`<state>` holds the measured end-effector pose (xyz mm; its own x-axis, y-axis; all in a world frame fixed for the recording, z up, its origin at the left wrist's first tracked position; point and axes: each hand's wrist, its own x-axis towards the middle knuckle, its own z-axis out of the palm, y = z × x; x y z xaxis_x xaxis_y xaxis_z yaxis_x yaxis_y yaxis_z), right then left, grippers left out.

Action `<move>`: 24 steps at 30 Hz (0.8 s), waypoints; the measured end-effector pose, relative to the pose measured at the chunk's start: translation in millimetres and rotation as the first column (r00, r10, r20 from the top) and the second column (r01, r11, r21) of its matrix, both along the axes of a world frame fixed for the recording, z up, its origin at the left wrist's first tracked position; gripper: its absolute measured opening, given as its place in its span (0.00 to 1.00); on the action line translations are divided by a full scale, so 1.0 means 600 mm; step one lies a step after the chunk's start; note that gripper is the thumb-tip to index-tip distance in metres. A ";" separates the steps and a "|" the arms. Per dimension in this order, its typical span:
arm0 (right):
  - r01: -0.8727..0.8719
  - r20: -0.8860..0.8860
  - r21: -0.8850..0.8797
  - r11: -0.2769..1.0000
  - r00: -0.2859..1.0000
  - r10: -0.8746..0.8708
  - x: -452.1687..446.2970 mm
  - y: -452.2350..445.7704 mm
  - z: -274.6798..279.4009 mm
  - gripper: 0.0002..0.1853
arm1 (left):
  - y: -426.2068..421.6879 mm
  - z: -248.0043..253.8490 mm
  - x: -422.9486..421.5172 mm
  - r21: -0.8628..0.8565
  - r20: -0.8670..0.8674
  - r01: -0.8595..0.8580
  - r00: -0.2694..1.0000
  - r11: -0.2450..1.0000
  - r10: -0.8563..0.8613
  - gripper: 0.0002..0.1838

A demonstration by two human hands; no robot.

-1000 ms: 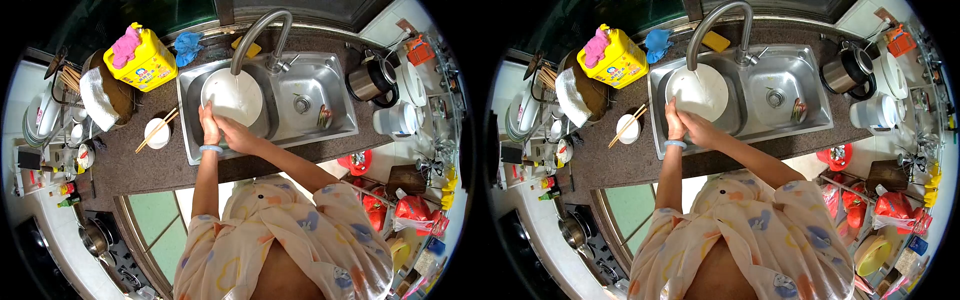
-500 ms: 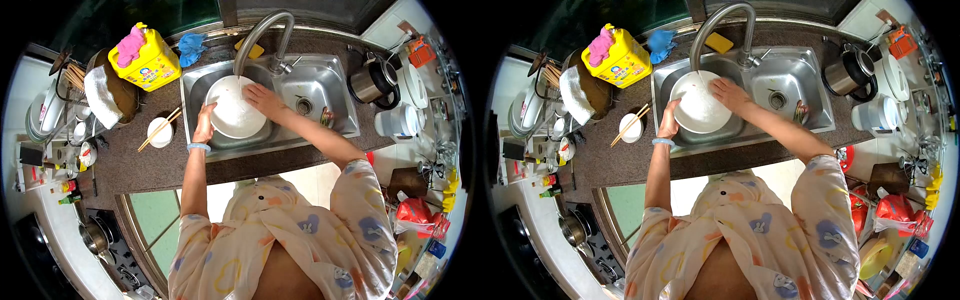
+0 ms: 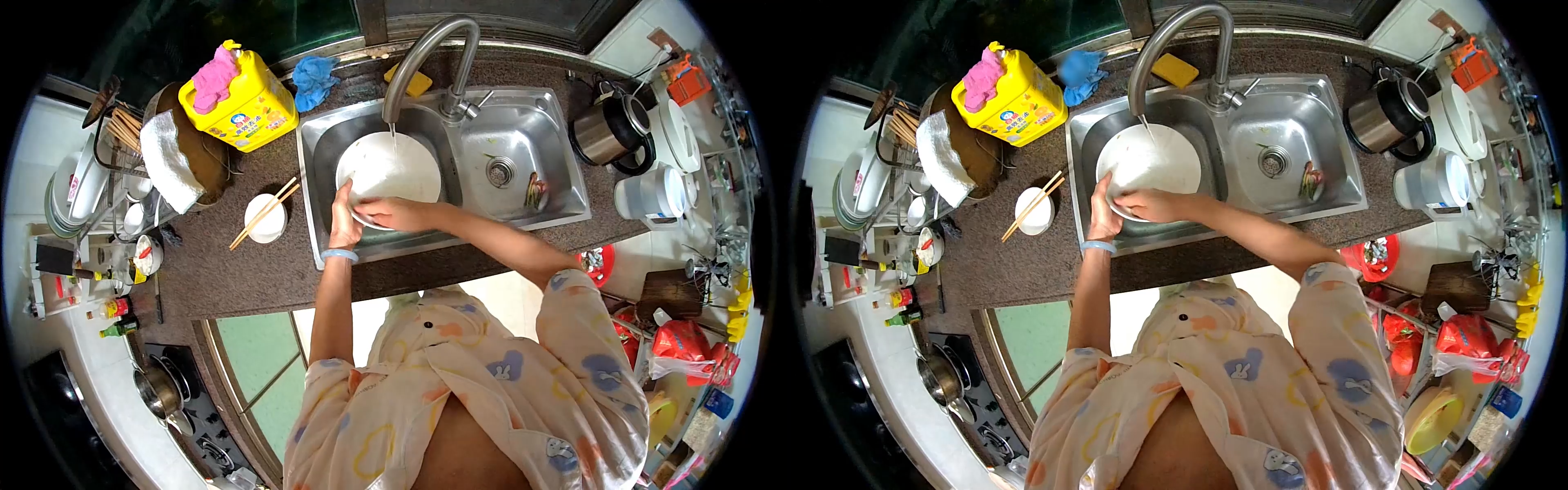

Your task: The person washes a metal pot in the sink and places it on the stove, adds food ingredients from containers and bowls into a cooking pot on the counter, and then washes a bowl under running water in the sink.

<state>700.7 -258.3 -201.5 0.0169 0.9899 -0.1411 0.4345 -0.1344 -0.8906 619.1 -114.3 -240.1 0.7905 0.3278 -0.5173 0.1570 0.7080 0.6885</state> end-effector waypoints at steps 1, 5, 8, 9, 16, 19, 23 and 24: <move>0.150 0.003 0.240 0.959 0.988 -0.155 -0.009 0.017 -0.020 0.13 | 0.002 -0.005 -0.004 -0.018 0.006 0.046 0.999 0.999 -0.046 0.31; 0.257 0.430 0.452 0.854 0.777 -0.461 0.025 0.050 -0.051 0.13 | -0.020 0.036 -0.008 -0.081 -0.035 -0.014 0.999 0.997 0.011 0.30; 0.263 0.725 0.511 0.818 0.379 -0.575 0.052 0.049 -0.048 0.13 | -0.021 0.029 -0.006 -0.066 -0.030 -0.029 0.999 0.997 0.027 0.30; 0.384 0.762 0.427 0.819 0.334 -0.555 0.068 0.050 -0.055 0.14 | -0.020 0.026 -0.005 -0.053 -0.042 -0.041 0.998 0.998 0.039 0.31; 0.483 0.861 0.068 0.873 0.414 -0.296 0.042 -0.014 -0.075 0.08 | -0.014 0.002 0.004 0.030 -0.027 -0.130 0.991 0.991 0.131 0.31; 0.379 0.634 0.000 0.925 0.715 -0.293 0.023 -0.020 -0.050 0.08 | -0.016 -0.017 0.002 0.015 0.007 -0.122 0.992 0.992 0.122 0.31; 0.364 0.268 0.144 0.920 0.881 -0.390 0.004 0.023 -0.060 0.13 | -0.038 0.024 -0.003 0.014 -0.061 -0.123 0.990 0.992 0.124 0.30; 0.423 0.180 0.282 0.861 0.858 -0.481 0.002 0.032 -0.065 0.14 | -0.036 0.016 -0.002 0.016 -0.061 -0.123 0.990 0.992 0.124 0.30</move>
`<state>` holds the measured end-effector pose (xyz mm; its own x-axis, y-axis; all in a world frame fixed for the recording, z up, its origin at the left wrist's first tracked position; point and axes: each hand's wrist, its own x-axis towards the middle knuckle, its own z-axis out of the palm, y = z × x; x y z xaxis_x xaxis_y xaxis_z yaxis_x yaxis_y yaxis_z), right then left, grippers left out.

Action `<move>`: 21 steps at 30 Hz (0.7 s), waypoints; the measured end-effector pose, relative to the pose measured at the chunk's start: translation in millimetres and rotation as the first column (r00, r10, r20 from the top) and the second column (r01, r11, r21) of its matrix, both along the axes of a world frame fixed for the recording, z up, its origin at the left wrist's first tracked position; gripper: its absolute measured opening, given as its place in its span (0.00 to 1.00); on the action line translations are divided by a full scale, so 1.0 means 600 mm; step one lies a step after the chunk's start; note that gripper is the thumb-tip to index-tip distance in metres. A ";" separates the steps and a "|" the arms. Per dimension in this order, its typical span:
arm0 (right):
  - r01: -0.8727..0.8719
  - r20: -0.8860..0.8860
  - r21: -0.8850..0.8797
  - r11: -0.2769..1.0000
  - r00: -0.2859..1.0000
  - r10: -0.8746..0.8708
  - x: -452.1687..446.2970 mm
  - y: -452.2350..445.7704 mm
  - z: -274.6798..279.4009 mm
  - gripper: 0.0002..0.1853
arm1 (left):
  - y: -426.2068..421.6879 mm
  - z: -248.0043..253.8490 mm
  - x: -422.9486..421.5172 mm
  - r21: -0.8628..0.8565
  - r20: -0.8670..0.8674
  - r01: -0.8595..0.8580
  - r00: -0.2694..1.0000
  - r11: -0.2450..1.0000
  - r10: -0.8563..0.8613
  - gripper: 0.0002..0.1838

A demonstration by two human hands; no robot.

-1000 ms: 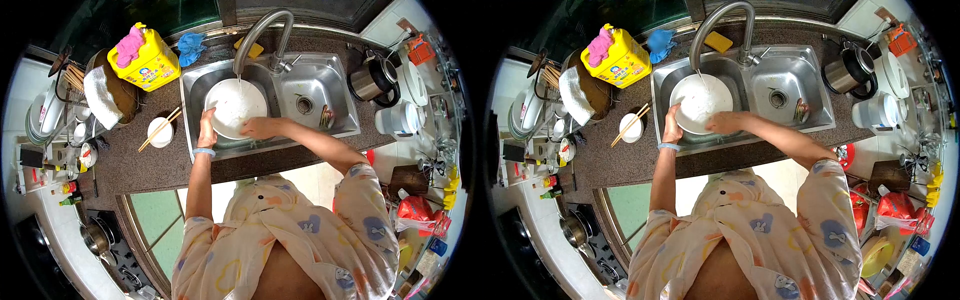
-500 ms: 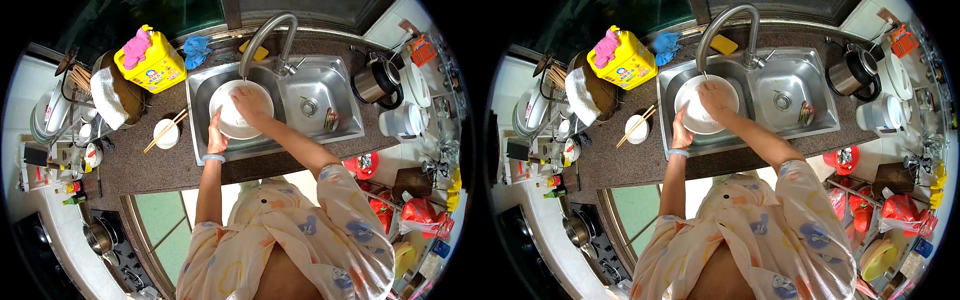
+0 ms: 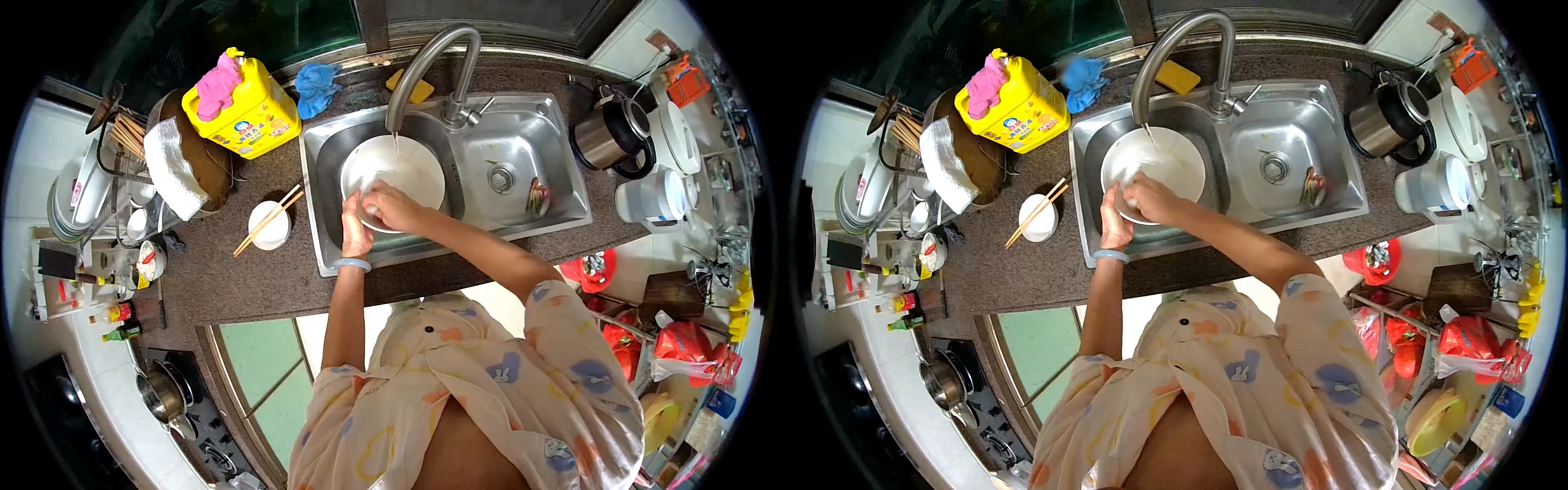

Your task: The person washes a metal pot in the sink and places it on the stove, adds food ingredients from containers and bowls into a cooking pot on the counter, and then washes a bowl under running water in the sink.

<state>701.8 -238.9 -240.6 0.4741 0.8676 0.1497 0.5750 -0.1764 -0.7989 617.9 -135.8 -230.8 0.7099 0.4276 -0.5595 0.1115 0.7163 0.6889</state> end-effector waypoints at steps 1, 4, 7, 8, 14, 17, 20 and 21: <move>0.060 0.125 0.005 0.998 0.990 -0.060 0.005 0.008 -0.005 0.12 | 0.002 -0.009 0.000 -0.027 0.036 0.009 0.999 1.000 -0.008 0.30; 0.244 0.314 0.069 0.967 0.915 -0.253 0.045 0.016 -0.020 0.10 | 0.006 -0.011 -0.003 -0.057 0.049 0.041 0.998 0.998 -0.038 0.30; 0.396 0.351 -0.040 0.918 0.865 -0.358 0.070 0.006 -0.036 0.10 | 0.004 -0.009 -0.005 -0.008 0.040 -0.002 0.999 1.000 0.002 0.30; 0.530 0.300 -0.201 0.824 0.834 -0.463 0.075 0.004 -0.043 0.11 | 0.004 -0.007 -0.003 -0.011 0.042 -0.003 0.999 1.000 0.004 0.30; 0.049 0.279 -0.443 0.895 0.956 0.086 0.020 -0.047 0.033 0.13 | 0.016 -0.017 -0.004 -0.012 0.075 0.015 0.997 1.000 -0.014 0.29; -0.153 -0.006 -0.177 0.972 0.988 0.155 0.015 -0.023 0.036 0.13 | 0.009 0.016 -0.005 -0.067 0.138 0.099 0.986 0.993 -0.089 0.32; -0.119 -0.141 0.052 0.992 0.982 0.125 0.010 0.017 0.048 0.14 | 0.013 0.005 -0.009 -0.084 0.178 0.183 0.970 0.980 -0.166 0.36; -0.047 -0.102 0.135 0.990 0.993 0.061 0.010 0.027 0.058 0.15 | -0.001 0.036 -0.009 -0.073 0.157 0.129 0.981 0.989 -0.117 0.35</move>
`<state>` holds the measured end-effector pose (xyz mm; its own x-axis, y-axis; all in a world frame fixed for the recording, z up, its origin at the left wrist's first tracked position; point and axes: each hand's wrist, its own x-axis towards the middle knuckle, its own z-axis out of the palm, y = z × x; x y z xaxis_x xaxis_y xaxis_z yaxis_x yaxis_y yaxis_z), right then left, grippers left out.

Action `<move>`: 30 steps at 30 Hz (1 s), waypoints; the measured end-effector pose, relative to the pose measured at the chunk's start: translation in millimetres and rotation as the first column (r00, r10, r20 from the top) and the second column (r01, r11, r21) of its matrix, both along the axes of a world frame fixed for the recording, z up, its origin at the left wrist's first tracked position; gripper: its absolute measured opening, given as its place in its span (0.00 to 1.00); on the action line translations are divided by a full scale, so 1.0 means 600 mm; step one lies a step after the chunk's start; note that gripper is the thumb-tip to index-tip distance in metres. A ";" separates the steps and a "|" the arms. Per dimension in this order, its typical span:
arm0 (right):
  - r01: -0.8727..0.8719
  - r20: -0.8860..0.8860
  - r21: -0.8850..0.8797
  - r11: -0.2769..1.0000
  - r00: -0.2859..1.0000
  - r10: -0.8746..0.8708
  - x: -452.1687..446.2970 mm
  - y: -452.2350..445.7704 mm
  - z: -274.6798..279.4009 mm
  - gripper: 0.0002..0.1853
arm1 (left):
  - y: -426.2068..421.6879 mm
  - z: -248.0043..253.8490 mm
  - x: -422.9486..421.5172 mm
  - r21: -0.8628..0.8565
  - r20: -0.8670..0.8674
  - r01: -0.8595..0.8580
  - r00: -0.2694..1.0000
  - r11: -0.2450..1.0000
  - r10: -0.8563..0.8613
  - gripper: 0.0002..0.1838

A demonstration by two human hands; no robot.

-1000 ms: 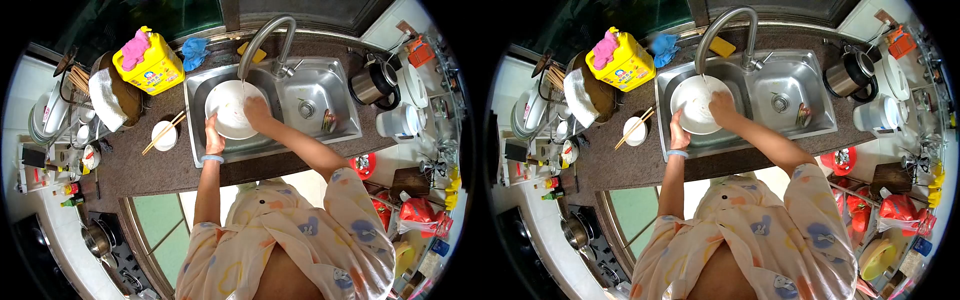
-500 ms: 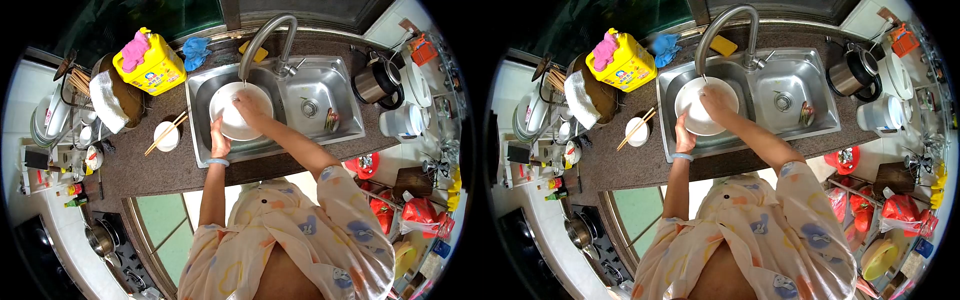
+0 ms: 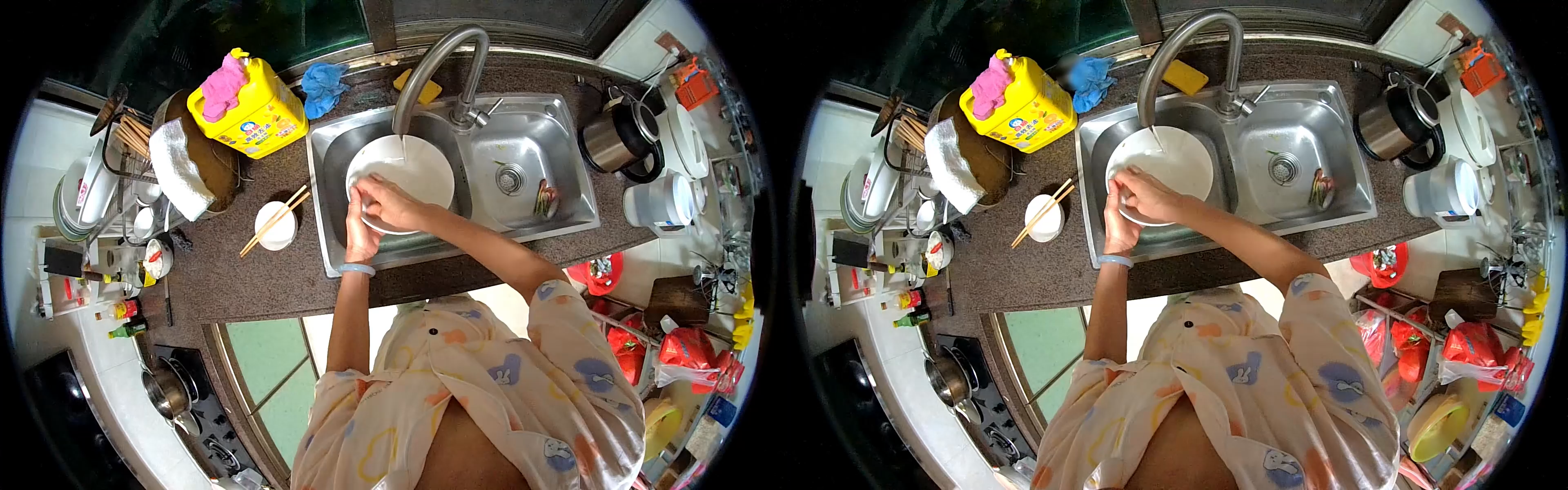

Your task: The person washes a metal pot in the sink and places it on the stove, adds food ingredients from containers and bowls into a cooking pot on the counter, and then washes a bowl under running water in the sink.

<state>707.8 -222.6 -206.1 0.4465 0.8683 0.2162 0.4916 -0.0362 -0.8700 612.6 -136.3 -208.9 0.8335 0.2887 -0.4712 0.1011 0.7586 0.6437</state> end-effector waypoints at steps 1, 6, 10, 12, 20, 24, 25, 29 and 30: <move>0.075 0.026 0.086 0.994 0.997 -0.077 0.001 0.007 0.014 0.15 | -0.004 0.008 -0.001 0.004 -0.001 -0.001 1.000 1.000 0.001 0.35; 0.319 0.576 0.076 0.945 0.760 -0.302 0.045 0.035 0.028 0.12 | -0.005 0.005 0.002 0.029 -0.003 -0.006 1.000 1.000 0.006 0.34; 0.534 0.710 -0.187 0.824 0.654 -0.263 0.093 0.027 0.039 0.13 | -0.005 0.002 0.003 0.002 0.021 -0.027 0.999 1.000 0.027 0.33; 0.593 0.785 -0.130 0.795 0.552 -0.283 0.108 0.008 0.025 0.13 | -0.006 0.000 0.003 0.014 -0.023 -0.057 0.998 0.998 0.058 0.33; 0.621 0.325 -0.557 0.552 0.775 -0.543 0.101 -0.062 0.015 0.19 | -0.006 -0.017 0.008 0.243 0.008 -0.297 0.952 0.923 0.304 0.30; 0.679 0.262 -0.498 0.539 0.710 -0.653 0.067 -0.097 -0.056 0.22 | -0.015 -0.031 0.013 0.361 0.091 -0.348 0.936 0.865 0.339 0.31; 0.553 -0.147 -0.577 0.601 0.653 -0.743 0.047 -0.105 -0.019 0.23 | -0.022 -0.034 0.014 0.419 0.110 -0.383 0.922 0.823 0.372 0.30; 0.425 -0.802 -0.410 0.807 0.253 -0.540 0.037 -0.114 -0.071 0.24 | -0.049 -0.045 0.011 0.565 0.195 -0.446 0.889 0.694 0.413 0.29; 0.420 -0.804 -0.415 0.807 0.246 -0.541 0.043 -0.116 -0.097 0.24 | -0.048 -0.066 0.007 0.623 0.202 -0.427 0.897 0.655 0.393 0.30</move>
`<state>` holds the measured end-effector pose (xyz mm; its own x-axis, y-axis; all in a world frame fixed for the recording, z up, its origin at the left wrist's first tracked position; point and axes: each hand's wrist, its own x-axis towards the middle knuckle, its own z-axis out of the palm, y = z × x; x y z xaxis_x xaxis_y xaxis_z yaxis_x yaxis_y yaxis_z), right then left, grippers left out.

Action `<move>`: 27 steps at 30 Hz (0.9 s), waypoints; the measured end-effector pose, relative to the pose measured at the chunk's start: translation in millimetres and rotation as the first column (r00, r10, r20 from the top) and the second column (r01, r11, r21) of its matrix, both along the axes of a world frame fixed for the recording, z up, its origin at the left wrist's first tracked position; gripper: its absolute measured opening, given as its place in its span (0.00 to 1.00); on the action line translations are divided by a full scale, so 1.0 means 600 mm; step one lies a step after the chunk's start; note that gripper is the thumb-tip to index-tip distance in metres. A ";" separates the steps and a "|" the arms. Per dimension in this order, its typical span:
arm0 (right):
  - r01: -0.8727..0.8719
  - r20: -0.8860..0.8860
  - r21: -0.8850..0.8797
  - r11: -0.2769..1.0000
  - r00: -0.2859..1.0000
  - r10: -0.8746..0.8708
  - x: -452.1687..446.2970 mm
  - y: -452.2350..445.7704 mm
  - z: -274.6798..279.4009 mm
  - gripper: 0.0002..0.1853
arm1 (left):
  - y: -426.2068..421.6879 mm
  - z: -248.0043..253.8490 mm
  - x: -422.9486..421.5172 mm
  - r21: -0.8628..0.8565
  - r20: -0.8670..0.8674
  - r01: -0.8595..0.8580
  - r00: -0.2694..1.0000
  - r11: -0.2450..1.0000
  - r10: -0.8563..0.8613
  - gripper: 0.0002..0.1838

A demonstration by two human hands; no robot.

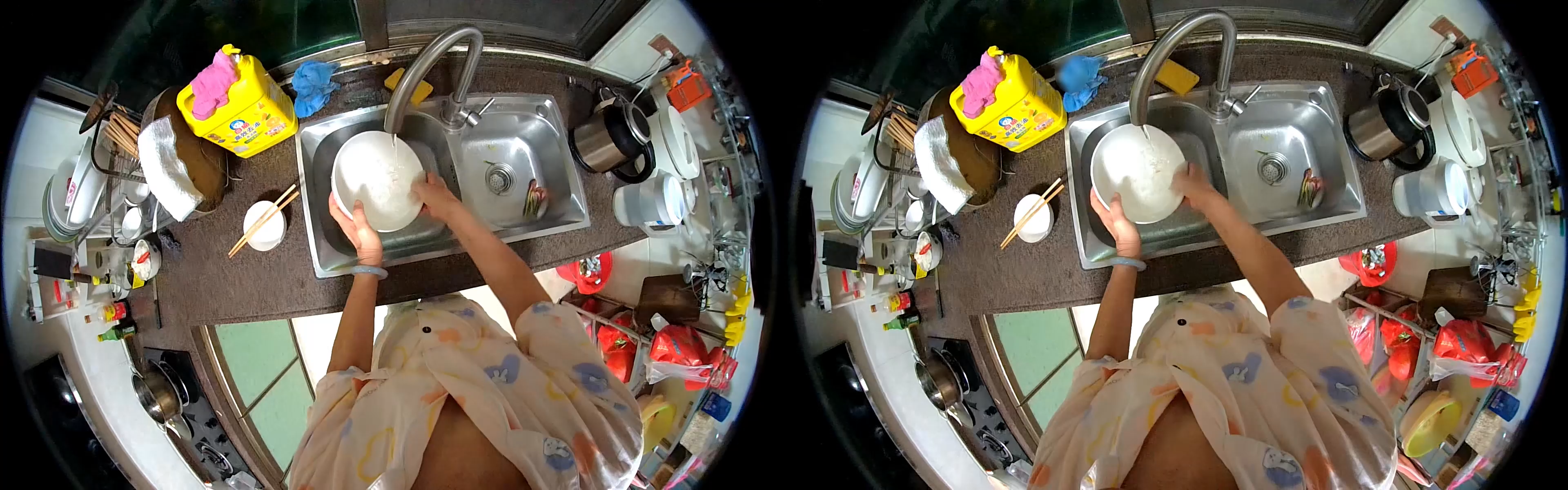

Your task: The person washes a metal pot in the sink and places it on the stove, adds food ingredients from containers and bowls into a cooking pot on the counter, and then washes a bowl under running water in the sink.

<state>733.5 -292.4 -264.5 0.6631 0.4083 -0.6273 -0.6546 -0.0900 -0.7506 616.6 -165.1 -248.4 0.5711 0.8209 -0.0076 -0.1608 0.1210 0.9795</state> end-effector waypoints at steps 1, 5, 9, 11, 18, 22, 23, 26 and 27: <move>-0.031 0.237 -0.146 0.989 0.969 0.065 0.015 0.001 -0.018 0.23 | -0.002 0.005 -0.004 0.001 -0.006 -0.001 1.000 1.000 0.001 0.30; -0.006 0.640 -0.399 0.917 0.714 0.283 0.075 -0.005 -0.015 0.20 | -0.002 0.014 -0.022 0.053 -0.107 0.110 0.989 0.993 -0.104 0.32; 0.031 0.753 -0.538 0.843 0.468 0.463 0.105 -0.004 0.089 0.19 | 0.057 0.042 -0.012 -0.198 -0.388 0.341 0.834 0.919 -0.393 0.36; -0.069 0.780 -0.559 0.827 0.296 0.552 0.114 0.008 0.137 0.18 | 0.095 0.031 0.013 0.208 -0.483 0.447 0.820 0.870 -0.306 0.40; 0.064 0.623 -0.769 0.637 -0.149 0.768 0.110 0.048 0.196 0.14 | 0.142 0.116 0.106 0.376 -0.780 0.699 0.593 0.608 -0.200 0.28; 0.066 0.688 -0.682 0.729 -0.280 0.669 0.118 0.046 0.195 0.12 | 0.142 0.103 0.104 0.405 -0.744 0.712 0.621 0.574 -0.246 0.23; 0.059 0.729 -0.630 0.774 -0.297 0.617 0.120 0.045 0.196 0.11 | 0.139 0.100 0.101 0.400 -0.729 0.682 0.642 0.612 -0.239 0.23; 0.085 0.763 -0.631 0.771 -0.109 0.637 0.125 0.052 0.204 0.11 | 0.125 0.103 0.093 0.453 -0.659 0.618 0.717 0.643 -0.225 0.22; 0.087 0.765 -0.630 0.772 -0.104 0.636 0.123 0.050 0.201 0.11 | 0.120 0.102 0.088 0.471 -0.622 0.573 0.755 0.670 -0.209 0.21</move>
<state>807.2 -262.3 -143.7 0.5878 0.7363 0.3351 0.8041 -0.4864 -0.3418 669.4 -93.3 -187.0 0.8993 0.4365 0.0271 0.2597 -0.5829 0.7699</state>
